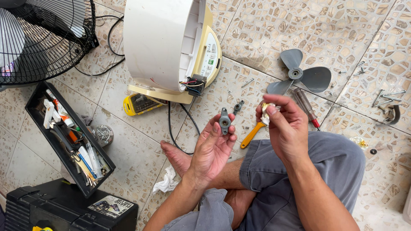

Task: The person sits on the floor and wipes small fan components and the fan blade with a white cloth. They handle a metal bearing, a motor shaft, and the fan blade, cleaning each part individually before placing them back on the floor.

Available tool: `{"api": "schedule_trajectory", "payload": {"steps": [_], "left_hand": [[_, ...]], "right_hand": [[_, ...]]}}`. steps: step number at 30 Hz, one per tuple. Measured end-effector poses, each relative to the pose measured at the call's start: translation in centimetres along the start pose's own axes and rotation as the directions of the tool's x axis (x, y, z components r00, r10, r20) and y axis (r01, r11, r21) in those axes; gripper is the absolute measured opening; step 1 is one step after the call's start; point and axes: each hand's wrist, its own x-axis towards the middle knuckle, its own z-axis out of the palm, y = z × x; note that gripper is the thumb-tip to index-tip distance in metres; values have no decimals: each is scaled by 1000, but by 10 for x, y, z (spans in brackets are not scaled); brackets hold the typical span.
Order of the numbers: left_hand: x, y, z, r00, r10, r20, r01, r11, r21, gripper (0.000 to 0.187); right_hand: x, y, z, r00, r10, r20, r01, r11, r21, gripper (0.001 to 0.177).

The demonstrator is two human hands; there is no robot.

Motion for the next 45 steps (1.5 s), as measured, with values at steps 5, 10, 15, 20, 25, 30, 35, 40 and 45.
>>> {"api": "schedule_trajectory", "payload": {"steps": [5, 10, 15, 20, 25, 30, 35, 40, 45], "left_hand": [[9, 9, -17, 987, 159, -13, -153, 966, 208, 46], [15, 8, -26, 945, 328, -16, -281, 833, 476, 45], [24, 8, -32, 907, 385, 170, -340, 432, 835, 39], [56, 14, -47, 882, 356, 309, -212, -285, 935, 33], [91, 11, -72, 926, 242, 288, -141, -487, 862, 33], [99, 8, -95, 907, 230, 352, -185, -532, 826, 33], [91, 16, -106, 840, 305, 448, -247, -520, 817, 24], [77, 20, -116, 873, 412, 260, -110, -353, 929, 30], [76, 11, -107, 932, 353, 81, 59, -368, 928, 45]], "right_hand": [[13, -7, -4, 973, 85, -213, -97, 994, -46, 25], [21, -11, -7, 969, 76, -234, -82, 996, -18, 28], [20, -9, -4, 988, 48, -144, -78, 975, -207, 35], [27, -11, -9, 979, -132, -156, 40, 872, -487, 35], [25, -32, -20, 949, -234, -211, 9, 689, -724, 23], [14, -67, -46, 900, -413, -138, 165, 616, -770, 20], [-20, -88, -116, 869, -439, -229, 48, 535, -844, 24], [-99, -68, -212, 812, -454, -367, -259, 284, -923, 21], [-178, -38, -264, 766, -449, -460, -488, 60, -871, 20]]}}
